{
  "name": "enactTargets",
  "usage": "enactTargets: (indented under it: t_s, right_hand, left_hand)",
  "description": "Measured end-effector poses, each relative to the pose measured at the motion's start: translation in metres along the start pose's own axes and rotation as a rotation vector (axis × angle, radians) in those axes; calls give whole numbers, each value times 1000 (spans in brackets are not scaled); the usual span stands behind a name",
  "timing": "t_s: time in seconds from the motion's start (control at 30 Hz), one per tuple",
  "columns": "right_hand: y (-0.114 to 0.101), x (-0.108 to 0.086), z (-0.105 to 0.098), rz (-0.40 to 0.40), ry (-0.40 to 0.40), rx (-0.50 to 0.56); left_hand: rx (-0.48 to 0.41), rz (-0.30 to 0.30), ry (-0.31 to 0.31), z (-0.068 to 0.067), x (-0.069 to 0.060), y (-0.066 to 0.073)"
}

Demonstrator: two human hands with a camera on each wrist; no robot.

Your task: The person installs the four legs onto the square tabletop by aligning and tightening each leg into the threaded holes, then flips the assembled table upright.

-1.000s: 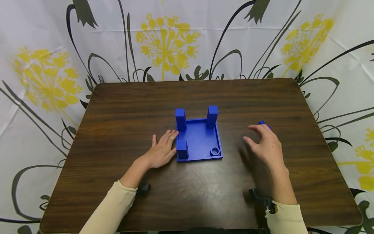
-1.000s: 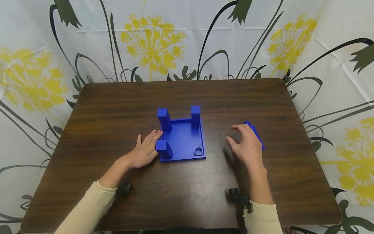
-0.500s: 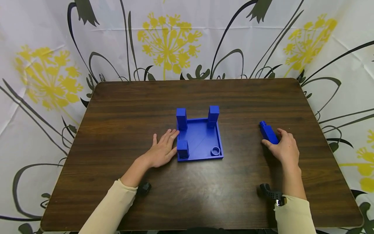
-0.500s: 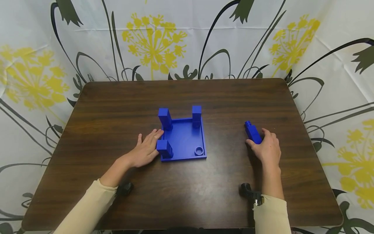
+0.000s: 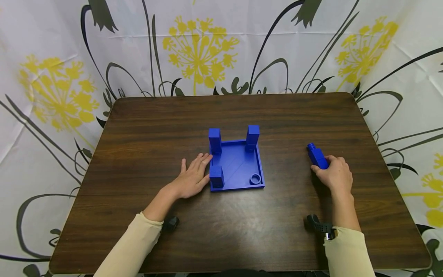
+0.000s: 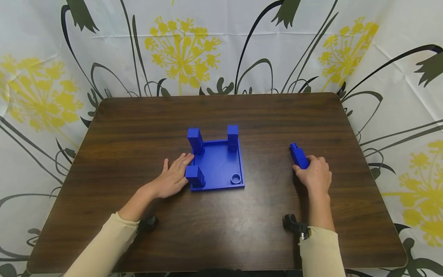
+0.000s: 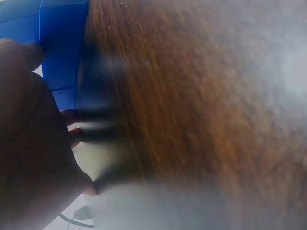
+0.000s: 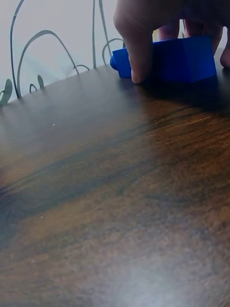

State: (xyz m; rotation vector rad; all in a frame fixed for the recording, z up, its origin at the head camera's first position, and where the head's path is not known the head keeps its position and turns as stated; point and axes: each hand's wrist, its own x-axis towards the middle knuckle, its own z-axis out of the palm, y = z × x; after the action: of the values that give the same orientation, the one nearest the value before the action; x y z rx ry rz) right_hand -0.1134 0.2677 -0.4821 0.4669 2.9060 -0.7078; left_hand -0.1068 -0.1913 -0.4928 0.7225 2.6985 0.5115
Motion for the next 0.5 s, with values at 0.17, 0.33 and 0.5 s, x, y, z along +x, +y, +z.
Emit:
enactTargets:
  t_s: [0.17,0.33,0.5]
  right_hand:
    - [0,-1,-1,12,3,23]
    - [0,-1,-2,37,12,40]
    - [2,-1,-2,69,23,50]
  left_hand:
    - [-4,-3,-1,0,0,0]
    - [-6,-5,2,0,0,1]
    - [-11,-3,5,0,-1,1]
